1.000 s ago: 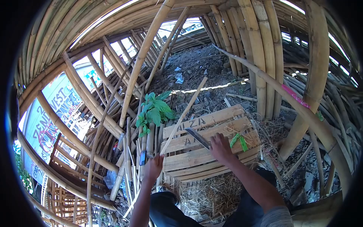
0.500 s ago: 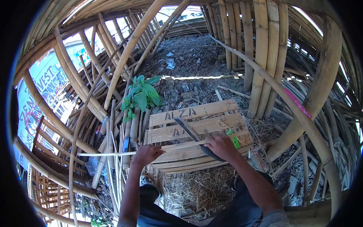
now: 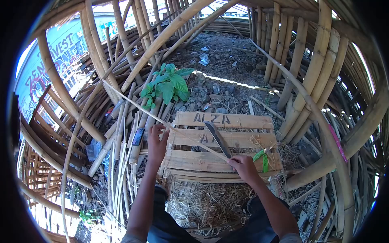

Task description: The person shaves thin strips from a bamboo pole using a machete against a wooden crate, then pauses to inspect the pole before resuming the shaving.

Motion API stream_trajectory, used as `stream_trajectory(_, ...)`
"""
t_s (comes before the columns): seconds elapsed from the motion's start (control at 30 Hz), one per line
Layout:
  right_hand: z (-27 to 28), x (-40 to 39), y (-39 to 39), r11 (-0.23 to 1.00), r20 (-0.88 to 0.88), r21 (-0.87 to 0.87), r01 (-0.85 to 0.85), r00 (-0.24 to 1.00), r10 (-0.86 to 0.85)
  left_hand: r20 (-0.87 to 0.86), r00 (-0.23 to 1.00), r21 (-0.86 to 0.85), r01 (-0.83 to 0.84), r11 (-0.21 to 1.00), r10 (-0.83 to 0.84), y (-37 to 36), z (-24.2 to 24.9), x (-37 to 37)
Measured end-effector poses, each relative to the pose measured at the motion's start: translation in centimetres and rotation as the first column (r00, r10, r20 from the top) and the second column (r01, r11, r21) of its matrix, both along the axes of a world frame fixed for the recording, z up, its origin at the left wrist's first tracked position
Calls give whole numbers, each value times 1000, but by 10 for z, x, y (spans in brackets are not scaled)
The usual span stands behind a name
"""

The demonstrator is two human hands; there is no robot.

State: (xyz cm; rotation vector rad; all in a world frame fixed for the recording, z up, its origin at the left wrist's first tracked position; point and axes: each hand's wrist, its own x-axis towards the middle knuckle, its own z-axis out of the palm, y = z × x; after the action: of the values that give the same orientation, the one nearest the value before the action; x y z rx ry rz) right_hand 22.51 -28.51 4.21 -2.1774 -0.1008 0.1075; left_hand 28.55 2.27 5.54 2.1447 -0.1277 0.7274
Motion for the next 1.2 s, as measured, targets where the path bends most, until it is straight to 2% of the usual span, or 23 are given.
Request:
stream_trajectory(0.03, -7, 1, 0, 998, -17, 63, -2, 1000, 3, -70, 997, -192, 29, 981, -43, 2, -4, 2)
stream_trajectory(0.07, -11, 1, 0, 992, -34, 127, -2, 999, 6, -86, 987, -281, 104, 954, -133, 4, -8, 3)
stream_trajectory(0.1, -14, -1, 2, 992, -31, 124, -9, 999, 13, -82, 989, -284, 98, 954, -126, 2, -9, 0)
stream_trajectory(0.13, -15, -2, 5, 981, -59, 193, 3, 998, 8, -194, 938, -519, 149, 841, -287, -1, -9, -2)
stream_trajectory(0.17, -18, -4, 6, 965, -88, 262, 18, 996, 5, -254, 851, -726, 147, 672, -460, -5, -10, -4)
stream_trajectory(0.23, -24, -7, 7, 965, -57, 260, -43, 997, 60, -280, 821, -746, 141, 651, -498, -9, -12, -8)
stream_trajectory(0.3, -25, -12, 11, 855, -237, 518, 10, 963, 132, -164, 769, -844, 214, 492, -617, -16, -12, -13)
stream_trajectory(0.33, -30, -13, 13, 816, -274, 578, 27, 948, 163, -165, 768, -845, 213, 490, -619, -20, -12, -16)
stream_trajectory(0.4, -24, -20, 25, 813, -256, 582, 21, 954, 158, -31, 779, -915, 230, 331, -626, -28, -10, -20)
stream_trajectory(0.5, -30, -24, 36, 796, -226, 605, -10, 956, 184, 17, 821, -925, 230, 303, -571, -34, -14, -20)
stream_trajectory(0.6, -36, -27, 46, 891, -45, 453, -40, 997, 67, 21, 835, -926, 224, 305, -550, -33, -13, -18)
stream_trajectory(0.63, -37, -26, 46, 892, -61, 451, -30, 996, 64, 22, 838, -917, 234, 322, -545, -32, -13, -17)
stream_trajectory(0.7, -35, -23, 43, 965, 199, 170, -202, 966, 167, 12, 842, -919, 222, 327, -539, -32, -13, -18)
stream_trajectory(0.77, -33, -20, 42, 966, 176, 177, -187, 972, 156, 18, 836, -903, 249, 350, -549, -33, -12, -19)
stream_trajectory(0.83, -36, -18, 37, 959, 297, 5, -284, 916, 270, -4, 842, -898, 234, 372, -540, -36, -10, -20)
stream_trajectory(0.97, -33, -23, 40, 948, 191, 91, -305, 940, 284, 3, 833, -905, 237, 353, -553, -38, -8, -21)
stream_trajectory(1.07, -29, -24, 42, 936, 210, 57, -346, 921, 328, 0, 826, -899, 248, 362, -564, -37, -7, -21)
stream_trajectory(1.13, -28, -23, 41, 913, 300, -47, -406, 866, 401, -25, 822, -892, 239, 383, -570, -37, -6, -22)
stream_trajectory(1.2, -24, -23, 42, 907, 280, -72, -415, 864, 418, -37, 816, -885, 241, 398, -576, -38, -4, -23)
